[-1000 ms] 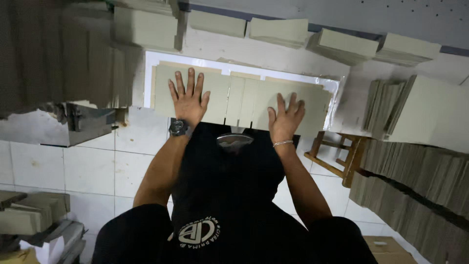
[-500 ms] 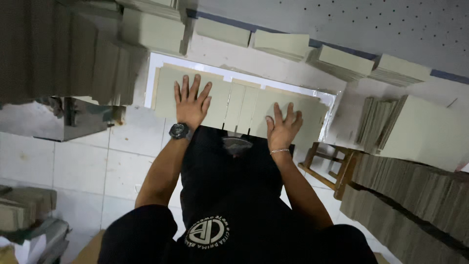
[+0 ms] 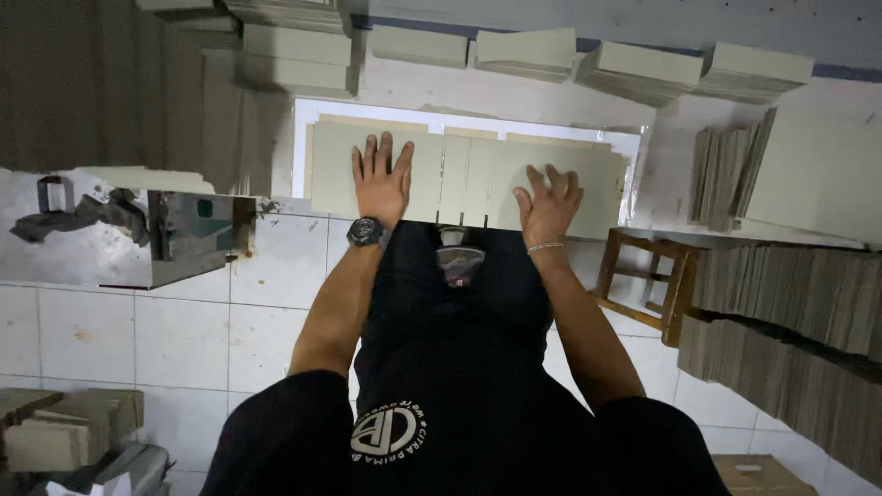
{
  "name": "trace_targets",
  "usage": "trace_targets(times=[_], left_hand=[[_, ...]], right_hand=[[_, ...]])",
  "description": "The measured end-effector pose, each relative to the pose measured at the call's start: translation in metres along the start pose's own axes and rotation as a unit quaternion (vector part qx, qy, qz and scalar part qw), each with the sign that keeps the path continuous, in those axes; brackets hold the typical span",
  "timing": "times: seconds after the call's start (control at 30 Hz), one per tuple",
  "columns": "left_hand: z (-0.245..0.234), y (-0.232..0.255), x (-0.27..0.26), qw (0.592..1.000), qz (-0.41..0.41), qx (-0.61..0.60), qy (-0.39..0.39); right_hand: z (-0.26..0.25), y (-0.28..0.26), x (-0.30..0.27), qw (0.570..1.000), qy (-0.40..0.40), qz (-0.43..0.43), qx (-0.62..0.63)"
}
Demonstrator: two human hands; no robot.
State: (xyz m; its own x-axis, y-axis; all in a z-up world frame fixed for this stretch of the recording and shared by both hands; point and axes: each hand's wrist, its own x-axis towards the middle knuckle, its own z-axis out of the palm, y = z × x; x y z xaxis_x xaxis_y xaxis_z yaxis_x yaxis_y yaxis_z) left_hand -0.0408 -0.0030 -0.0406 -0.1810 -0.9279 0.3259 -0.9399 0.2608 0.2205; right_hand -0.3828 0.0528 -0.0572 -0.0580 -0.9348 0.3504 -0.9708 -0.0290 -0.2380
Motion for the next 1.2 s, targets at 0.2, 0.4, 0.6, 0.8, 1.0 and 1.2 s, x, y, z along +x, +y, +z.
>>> trace_targets(times=[0.2,0.4,0.6,0.8,1.0,1.2], left_hand=[[0.0,0.0,0.002,0.998,0.014,-0.01,0.061],[-0.002,-0.004,0.006,0.997,0.016,-0.012,0.074],[0.004,-0.004,0.0,0.997,0.002,-0.036,0.061],[0.005,-0.006,0.004,0.998,0.009,-0.022,0.063],[0.011,-0.008,0.004,0.998,0.013,-0.012,0.059],[0.007,-0.003,0.002,0.997,0.013,0.004,0.074]], right_hand=[[0.006,0.006,0.004,0.999,0.015,-0.034,-0.018],[0.002,0.001,0.008,0.999,0.04,-0.032,-0.008],[-0.014,-0.013,0.009,0.999,0.027,-0.031,0.018],[-0.02,-0.016,0.014,0.999,0.028,-0.039,0.019],[-0.01,-0.016,0.004,0.999,0.023,-0.007,0.026],[-0.012,-0.016,0.004,0.999,0.02,0.006,0.033]])
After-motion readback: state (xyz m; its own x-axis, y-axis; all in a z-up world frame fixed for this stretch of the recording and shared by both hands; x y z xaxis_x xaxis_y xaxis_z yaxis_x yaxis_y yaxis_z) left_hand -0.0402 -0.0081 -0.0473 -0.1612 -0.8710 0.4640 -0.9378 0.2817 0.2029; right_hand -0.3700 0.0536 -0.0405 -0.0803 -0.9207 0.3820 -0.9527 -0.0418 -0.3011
